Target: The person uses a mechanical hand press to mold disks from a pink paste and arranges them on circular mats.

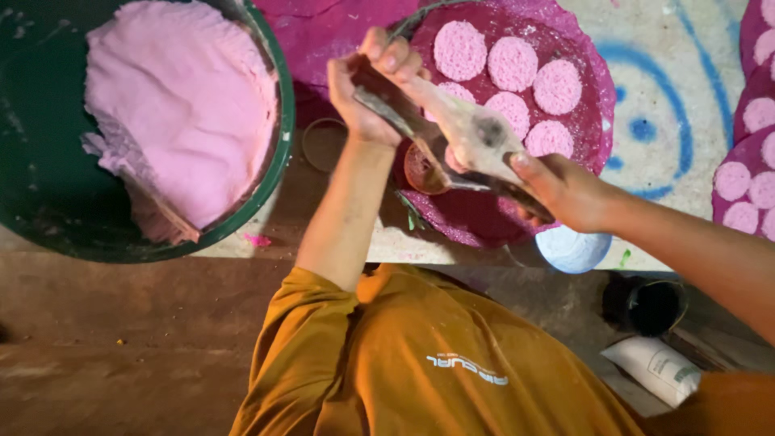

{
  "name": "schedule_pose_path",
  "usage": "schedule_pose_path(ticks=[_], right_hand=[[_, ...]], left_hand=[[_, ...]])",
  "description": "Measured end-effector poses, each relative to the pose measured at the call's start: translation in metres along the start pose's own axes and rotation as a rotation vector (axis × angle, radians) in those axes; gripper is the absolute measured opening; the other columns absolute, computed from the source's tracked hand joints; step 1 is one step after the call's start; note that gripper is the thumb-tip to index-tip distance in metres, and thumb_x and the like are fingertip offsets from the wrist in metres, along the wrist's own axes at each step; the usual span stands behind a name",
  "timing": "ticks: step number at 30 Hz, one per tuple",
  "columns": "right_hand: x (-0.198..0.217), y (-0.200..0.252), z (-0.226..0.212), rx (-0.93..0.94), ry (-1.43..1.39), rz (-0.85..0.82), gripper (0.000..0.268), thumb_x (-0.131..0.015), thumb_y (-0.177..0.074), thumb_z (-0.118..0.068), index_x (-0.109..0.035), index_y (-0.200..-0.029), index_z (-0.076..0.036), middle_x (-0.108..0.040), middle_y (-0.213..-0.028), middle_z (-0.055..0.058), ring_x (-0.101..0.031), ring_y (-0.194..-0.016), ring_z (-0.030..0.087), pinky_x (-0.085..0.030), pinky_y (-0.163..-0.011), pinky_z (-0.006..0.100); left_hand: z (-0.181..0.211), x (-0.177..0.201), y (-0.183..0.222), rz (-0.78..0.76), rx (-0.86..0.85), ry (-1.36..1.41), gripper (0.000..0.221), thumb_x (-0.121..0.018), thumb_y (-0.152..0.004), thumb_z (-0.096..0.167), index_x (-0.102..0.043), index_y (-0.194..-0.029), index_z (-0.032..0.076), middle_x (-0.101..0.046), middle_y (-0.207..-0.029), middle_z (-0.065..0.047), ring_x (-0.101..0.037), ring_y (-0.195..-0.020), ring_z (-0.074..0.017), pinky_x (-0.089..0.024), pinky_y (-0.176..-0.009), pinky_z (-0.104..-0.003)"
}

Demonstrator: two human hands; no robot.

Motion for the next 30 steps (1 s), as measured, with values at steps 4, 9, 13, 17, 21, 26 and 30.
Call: schedule_pose_path(ticks=[4, 9, 13, 17, 21, 26, 30], right_hand=[[0.014, -0.001, -0.003, 0.13, 0.057, 0.1, 0.081, -0.03, -0.098, -0.069, -0.066, -0.09, 0.003, -0.064, -0.069, 0.011, -0.061, -0.059, 0.021, -0.053, -0.058, 0.037], [0.008, -0.01, 0.0, 0.227, -0.03, 0.114, 0.077, -0.03, -0.097, -0.068, -0.067, -0.093, -0.001, -0.064, -0.068, 0.01, -0.062, -0.059, 0.019, -0.052, -0.058, 0.036], [0.009, -0.014, 0.007, 0.17, 0.066, 0.17, 0.079, -0.03, -0.096, -0.07, -0.068, -0.092, 0.0, -0.064, -0.068, 0.01, -0.063, -0.06, 0.021, -0.053, -0.057, 0.038], [0.001, -0.021, 0.002, 0.379, -0.007, 0.23, 0.084, -0.031, -0.098, -0.077, -0.065, -0.099, 0.0, -0.055, -0.071, 0.007, -0.052, -0.064, 0.016, -0.045, -0.056, 0.035], [-0.014, -0.017, 0.014, 0.521, -0.1, 0.25, 0.09, -0.03, -0.085, -0.087, -0.062, -0.099, -0.004, -0.055, -0.071, 0.002, -0.052, -0.061, 0.013, -0.043, -0.054, 0.032], [-0.015, 0.018, 0.028, 0.79, -0.548, 0.235, 0.091, -0.041, -0.084, -0.092, -0.062, -0.105, -0.006, -0.058, -0.085, 0.003, -0.053, -0.074, 0.012, -0.046, -0.064, 0.031], [-0.016, 0.037, 0.045, 0.85, -0.697, 0.355, 0.09, -0.046, -0.084, -0.092, -0.06, -0.109, -0.007, -0.061, -0.089, 0.005, -0.055, -0.076, 0.015, -0.044, -0.066, 0.031]], left_hand=[[-0.006, -0.001, -0.012, 0.005, -0.009, -0.092, 0.033, -0.036, -0.1, 0.048, -0.049, -0.091, 0.019, -0.056, -0.082, 0.003, -0.058, -0.078, -0.0158, -0.053, -0.077, -0.04], [-0.001, 0.001, -0.025, 0.042, 0.08, -0.05, 0.031, -0.036, -0.097, 0.044, -0.048, -0.089, 0.016, -0.052, -0.081, 0.002, -0.056, -0.08, -0.016, -0.05, -0.076, -0.038], [-0.004, -0.004, -0.023, 0.072, 0.109, 0.011, 0.03, -0.036, -0.093, 0.043, -0.047, -0.086, 0.016, -0.05, -0.079, 0.002, -0.055, -0.079, -0.0168, -0.051, -0.081, -0.041], [0.006, -0.022, -0.035, -0.05, 0.104, -0.223, 0.037, -0.035, -0.1, 0.046, -0.054, -0.096, 0.014, -0.055, -0.088, 0.0, -0.057, -0.087, -0.018, -0.051, -0.084, -0.039], [0.034, -0.021, -0.012, 0.231, 0.233, -0.694, 0.052, -0.033, -0.102, 0.049, -0.064, -0.114, 0.008, -0.068, -0.105, -0.007, -0.065, -0.102, -0.0214, -0.053, -0.1, -0.038], [0.009, -0.047, 0.061, 0.025, 0.212, -1.66, 0.076, -0.077, -0.083, 0.018, -0.046, -0.152, 0.005, -0.06, -0.134, -0.015, -0.053, -0.135, -0.028, -0.036, -0.124, -0.048], [-0.019, -0.046, 0.104, -0.033, 0.47, -2.3, 0.124, -0.097, -0.058, 0.039, -0.027, -0.154, 0.004, -0.049, -0.139, -0.02, -0.041, -0.127, -0.0377, -0.034, -0.102, -0.057]])
Point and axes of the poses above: each hand's wrist, its own y-axis away from the middle knuckle, its own x-axis out of the back of the hand, z = x × y, the point moved 5 cm from there along -y, towards the middle knuckle
